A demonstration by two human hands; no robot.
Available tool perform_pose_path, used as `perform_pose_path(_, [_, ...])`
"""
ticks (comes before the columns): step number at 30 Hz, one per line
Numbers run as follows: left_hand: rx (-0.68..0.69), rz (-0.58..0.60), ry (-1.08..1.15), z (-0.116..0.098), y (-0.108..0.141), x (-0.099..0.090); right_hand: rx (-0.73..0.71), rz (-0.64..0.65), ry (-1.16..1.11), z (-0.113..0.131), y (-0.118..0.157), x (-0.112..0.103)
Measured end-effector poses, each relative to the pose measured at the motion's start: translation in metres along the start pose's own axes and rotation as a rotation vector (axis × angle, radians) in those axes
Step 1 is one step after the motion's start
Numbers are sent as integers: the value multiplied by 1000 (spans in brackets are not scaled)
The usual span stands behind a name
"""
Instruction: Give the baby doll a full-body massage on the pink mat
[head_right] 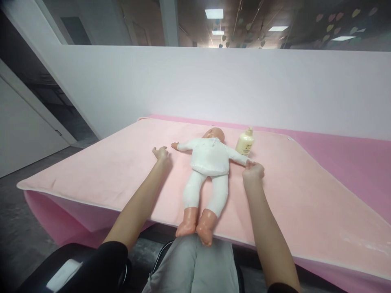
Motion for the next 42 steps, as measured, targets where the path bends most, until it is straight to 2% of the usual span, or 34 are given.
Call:
perform_pose_path(2, [188,-38,-23,-8,3,-2,-56,-125,-63,7,16,9])
perform_pose_path(3, [308,-16,-24,-12,9,-1,-128,-115,-79,9,27,14])
perform_pose_path(4, [434,39,-20,-15,17,1,-220,-42,-50,10,37,20])
perform_pose_path(6, [670,240,-37,-16,40,7,-418,232,137,8,59,31])
perform_pose_path(9, [874,677,-181,-2,80,17,-677,801,610,-8,84,40])
perform_pose_path(10, [902,825,-256,6,91,19,-761,935,765,-14,89,40])
perform_pose_path(12, [907,1028,-422,22,105,20,-888,1071,988,-23,92,39])
perform_pose_path(15, [870,1078,-532,36,107,20,-954,1068,1083,-26,85,36])
perform_pose_path(18, [893,1079,-543,37,101,20,-982,977,1049,-26,77,34])
perform_pose_path(23, [932,1108,-555,34,103,19,-920,835,965,-31,72,34])
perform_pose_path(26, [925,1021,-501,33,108,17,-886,815,939,-31,73,34])
perform_pose_path(28, [929,923,-422,31,110,15,-849,832,942,-29,75,35])
perform_pose_path(30, [926,873,-348,28,111,15,-796,856,954,-27,75,35])
perform_pose_path(33, [904,990,-411,26,108,17,-745,896,983,-24,76,35])
perform_pose_path(35, [840,1115,-533,26,103,19,-732,931,1005,-23,77,35])
perform_pose_path(37, [755,1190,-614,26,98,21,-693,976,989,-21,78,36])
perform_pose_path(40, [718,1196,-616,25,94,23,-605,1012,848,-16,77,38])
perform_pose_path(42, [738,1171,-591,24,94,24,-575,952,738,-13,72,39])
Point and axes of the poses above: each hand's wrist, its own y-axis away from the middle knuckle, its own x-axis out of the palm, z = x × y, the point moved 1 cm from there along -y, towards the middle knuckle, and after that the axes turned 3 degrees about y, right-handed, at the moved point
